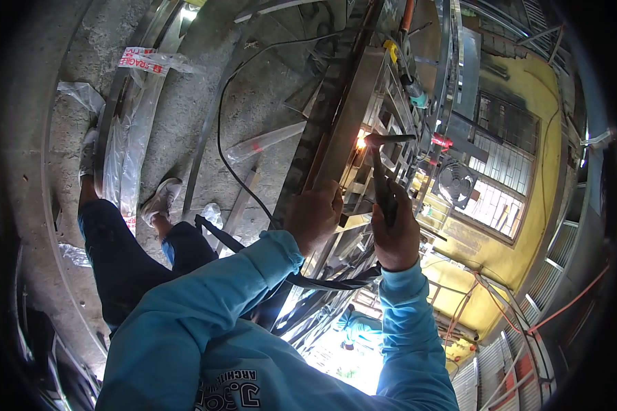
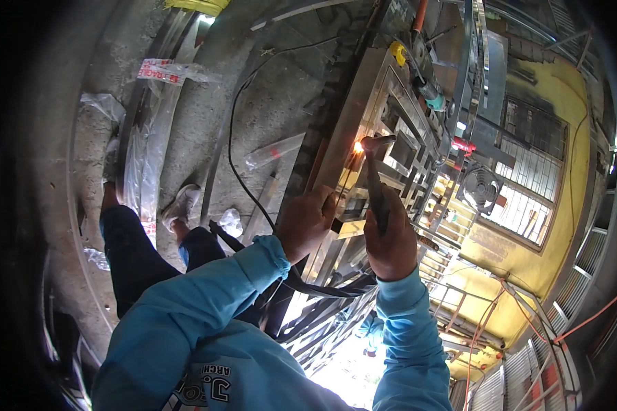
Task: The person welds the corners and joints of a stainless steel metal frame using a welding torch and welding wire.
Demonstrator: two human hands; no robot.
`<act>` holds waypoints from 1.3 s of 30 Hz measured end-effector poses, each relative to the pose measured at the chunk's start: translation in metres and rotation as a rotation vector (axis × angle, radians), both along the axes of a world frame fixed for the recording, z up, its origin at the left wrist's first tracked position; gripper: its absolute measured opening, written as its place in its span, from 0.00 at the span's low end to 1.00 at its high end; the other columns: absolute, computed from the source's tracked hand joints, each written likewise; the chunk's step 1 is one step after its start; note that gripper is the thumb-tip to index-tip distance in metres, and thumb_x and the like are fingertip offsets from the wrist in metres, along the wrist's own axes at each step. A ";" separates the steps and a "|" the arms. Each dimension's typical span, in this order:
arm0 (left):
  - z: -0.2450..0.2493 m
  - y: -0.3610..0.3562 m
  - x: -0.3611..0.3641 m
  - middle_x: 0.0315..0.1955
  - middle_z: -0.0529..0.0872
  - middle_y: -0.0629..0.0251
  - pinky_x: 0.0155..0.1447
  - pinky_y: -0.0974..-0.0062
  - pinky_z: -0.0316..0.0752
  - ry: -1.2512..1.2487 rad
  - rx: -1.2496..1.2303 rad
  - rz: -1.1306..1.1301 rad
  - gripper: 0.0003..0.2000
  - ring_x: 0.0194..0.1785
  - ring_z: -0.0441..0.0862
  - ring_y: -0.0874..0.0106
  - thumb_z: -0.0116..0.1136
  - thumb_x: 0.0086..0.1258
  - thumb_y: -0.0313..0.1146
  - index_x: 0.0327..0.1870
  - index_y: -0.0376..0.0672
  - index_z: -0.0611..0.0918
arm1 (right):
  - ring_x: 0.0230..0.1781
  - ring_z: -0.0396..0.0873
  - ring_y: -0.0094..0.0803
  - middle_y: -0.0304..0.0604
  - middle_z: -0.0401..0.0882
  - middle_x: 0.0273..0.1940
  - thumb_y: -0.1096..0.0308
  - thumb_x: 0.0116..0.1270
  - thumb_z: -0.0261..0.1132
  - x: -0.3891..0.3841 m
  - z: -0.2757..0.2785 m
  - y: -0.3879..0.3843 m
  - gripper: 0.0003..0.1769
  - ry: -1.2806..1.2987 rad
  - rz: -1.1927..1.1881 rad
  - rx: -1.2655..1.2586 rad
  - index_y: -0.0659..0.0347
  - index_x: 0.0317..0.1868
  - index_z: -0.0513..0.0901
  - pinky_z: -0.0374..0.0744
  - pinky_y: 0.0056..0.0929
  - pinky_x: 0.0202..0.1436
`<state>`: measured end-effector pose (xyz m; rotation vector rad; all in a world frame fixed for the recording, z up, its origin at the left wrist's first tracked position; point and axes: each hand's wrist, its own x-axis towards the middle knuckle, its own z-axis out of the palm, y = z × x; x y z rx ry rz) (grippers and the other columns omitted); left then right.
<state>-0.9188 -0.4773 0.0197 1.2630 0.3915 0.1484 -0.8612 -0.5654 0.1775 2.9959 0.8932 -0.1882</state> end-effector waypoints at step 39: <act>-0.021 -0.029 0.008 0.36 0.84 0.55 0.40 0.64 0.82 -0.215 0.309 0.022 0.07 0.41 0.85 0.60 0.63 0.59 0.26 0.36 0.34 0.86 | 0.44 0.91 0.53 0.61 0.86 0.53 0.71 0.70 0.68 0.001 0.005 -0.002 0.33 0.062 -0.050 -0.102 0.57 0.74 0.71 0.90 0.45 0.45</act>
